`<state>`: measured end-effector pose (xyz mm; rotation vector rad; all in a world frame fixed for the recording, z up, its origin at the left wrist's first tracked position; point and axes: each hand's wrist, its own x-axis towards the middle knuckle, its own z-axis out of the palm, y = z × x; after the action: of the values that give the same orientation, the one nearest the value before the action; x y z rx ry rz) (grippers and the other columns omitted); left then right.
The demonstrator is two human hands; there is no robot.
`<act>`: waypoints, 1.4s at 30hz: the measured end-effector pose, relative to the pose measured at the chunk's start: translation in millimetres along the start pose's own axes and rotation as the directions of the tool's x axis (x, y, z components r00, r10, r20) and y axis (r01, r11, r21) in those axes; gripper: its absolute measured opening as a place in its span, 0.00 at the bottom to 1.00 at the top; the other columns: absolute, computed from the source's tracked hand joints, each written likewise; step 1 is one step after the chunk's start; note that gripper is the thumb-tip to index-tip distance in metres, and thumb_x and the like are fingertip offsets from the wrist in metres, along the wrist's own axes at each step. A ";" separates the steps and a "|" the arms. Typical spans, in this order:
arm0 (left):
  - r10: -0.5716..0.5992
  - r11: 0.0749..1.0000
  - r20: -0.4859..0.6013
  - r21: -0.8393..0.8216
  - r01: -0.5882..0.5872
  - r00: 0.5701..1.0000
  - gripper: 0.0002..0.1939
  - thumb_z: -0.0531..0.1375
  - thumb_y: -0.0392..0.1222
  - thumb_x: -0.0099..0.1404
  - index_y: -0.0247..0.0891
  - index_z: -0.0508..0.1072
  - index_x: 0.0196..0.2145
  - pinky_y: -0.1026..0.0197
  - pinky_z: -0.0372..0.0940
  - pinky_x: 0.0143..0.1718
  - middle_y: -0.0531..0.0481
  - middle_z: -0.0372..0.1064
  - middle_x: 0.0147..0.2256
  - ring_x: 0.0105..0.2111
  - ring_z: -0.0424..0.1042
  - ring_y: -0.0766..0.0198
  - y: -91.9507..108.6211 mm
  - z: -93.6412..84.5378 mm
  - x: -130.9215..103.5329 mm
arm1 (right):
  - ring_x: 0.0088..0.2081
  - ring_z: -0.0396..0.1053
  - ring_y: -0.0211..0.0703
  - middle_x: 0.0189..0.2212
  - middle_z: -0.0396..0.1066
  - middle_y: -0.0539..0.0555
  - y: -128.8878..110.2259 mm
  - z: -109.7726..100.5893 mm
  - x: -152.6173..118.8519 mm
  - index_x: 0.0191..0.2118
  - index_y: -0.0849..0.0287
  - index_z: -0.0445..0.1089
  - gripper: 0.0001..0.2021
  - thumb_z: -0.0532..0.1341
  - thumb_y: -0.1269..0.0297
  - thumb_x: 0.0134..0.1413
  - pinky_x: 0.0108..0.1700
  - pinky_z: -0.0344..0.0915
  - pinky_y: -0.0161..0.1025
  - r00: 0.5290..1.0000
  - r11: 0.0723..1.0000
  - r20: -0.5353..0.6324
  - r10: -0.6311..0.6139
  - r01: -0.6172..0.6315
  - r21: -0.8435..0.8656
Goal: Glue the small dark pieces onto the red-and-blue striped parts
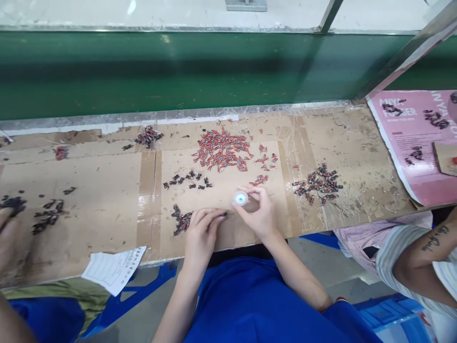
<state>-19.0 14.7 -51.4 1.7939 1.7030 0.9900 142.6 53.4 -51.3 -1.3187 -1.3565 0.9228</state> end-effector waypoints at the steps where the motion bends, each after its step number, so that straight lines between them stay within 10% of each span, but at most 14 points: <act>1: 0.009 1.000 -0.016 0.012 -0.008 1.000 0.10 0.57 0.44 0.69 0.43 0.79 0.36 0.57 0.68 0.40 0.49 0.76 0.34 0.37 0.72 0.59 -0.1 -2.3 -0.6 | 0.49 0.76 0.51 0.44 0.79 0.59 -0.1 2.8 2.0 0.40 0.53 0.63 0.15 0.69 0.61 0.49 0.54 0.69 0.51 1.000 0.998 0.022 0.005 -0.003 -0.066; 11: 0.055 0.988 0.000 -0.142 -0.055 0.998 0.07 0.60 0.40 0.67 0.41 0.79 0.38 0.58 0.72 0.40 0.49 0.79 0.35 0.37 0.77 0.60 14.2 -6.7 0.5 | 0.43 0.69 0.51 0.38 0.77 0.56 8.1 -55.1 29.3 0.47 0.54 0.77 0.10 0.62 0.63 0.62 0.50 0.68 0.51 0.988 0.878 -0.064 -0.139 0.094 -0.470; 20: 0.054 0.964 -0.007 -0.259 -0.054 0.999 0.08 0.61 0.37 0.66 0.42 0.80 0.39 0.60 0.73 0.39 0.49 0.80 0.36 0.37 0.78 0.62 32.8 -3.3 -4.8 | 0.39 0.71 0.53 0.35 0.78 0.58 22.4 -60.1 46.0 0.38 0.57 0.80 0.07 0.62 0.68 0.60 0.46 0.69 0.50 0.998 0.784 -0.002 -0.056 0.042 -0.619; 29: -0.029 0.923 0.014 -0.384 0.032 0.999 0.07 0.62 0.39 0.65 0.43 0.81 0.39 0.60 0.73 0.39 0.49 0.80 0.36 0.36 0.78 0.61 46.3 11.9 -7.1 | 0.30 0.74 0.44 0.31 0.79 0.54 -2.2 -64.4 14.6 0.34 0.56 0.79 0.04 0.65 0.67 0.52 0.37 0.73 0.42 0.986 0.971 -0.161 0.042 -0.078 -0.225; 34: -0.060 0.927 0.014 -0.369 0.061 0.998 0.07 0.63 0.40 0.64 0.42 0.81 0.39 0.60 0.73 0.38 0.48 0.80 0.36 0.35 0.77 0.61 57.5 13.0 -6.6 | 0.30 0.76 0.41 0.28 0.80 0.52 -35.7 -51.4 -18.6 0.31 0.54 0.80 0.03 0.68 0.68 0.50 0.35 0.74 0.38 0.996 0.992 -0.004 0.091 -0.090 0.087; 42: -0.060 0.928 0.038 -0.366 0.070 0.997 0.07 0.62 0.41 0.65 0.43 0.81 0.38 0.58 0.73 0.40 0.48 0.80 0.36 0.37 0.77 0.59 56.9 12.2 -8.3 | 0.32 0.77 0.42 0.29 0.80 0.53 -35.0 -45.1 -26.1 0.31 0.53 0.81 0.06 0.67 0.70 0.48 0.34 0.74 0.37 0.994 0.987 0.050 0.094 -0.099 0.127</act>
<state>27.1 1.7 -17.4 1.4906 1.4359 1.1629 176.1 18.5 -11.3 -1.2797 -1.2528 1.0935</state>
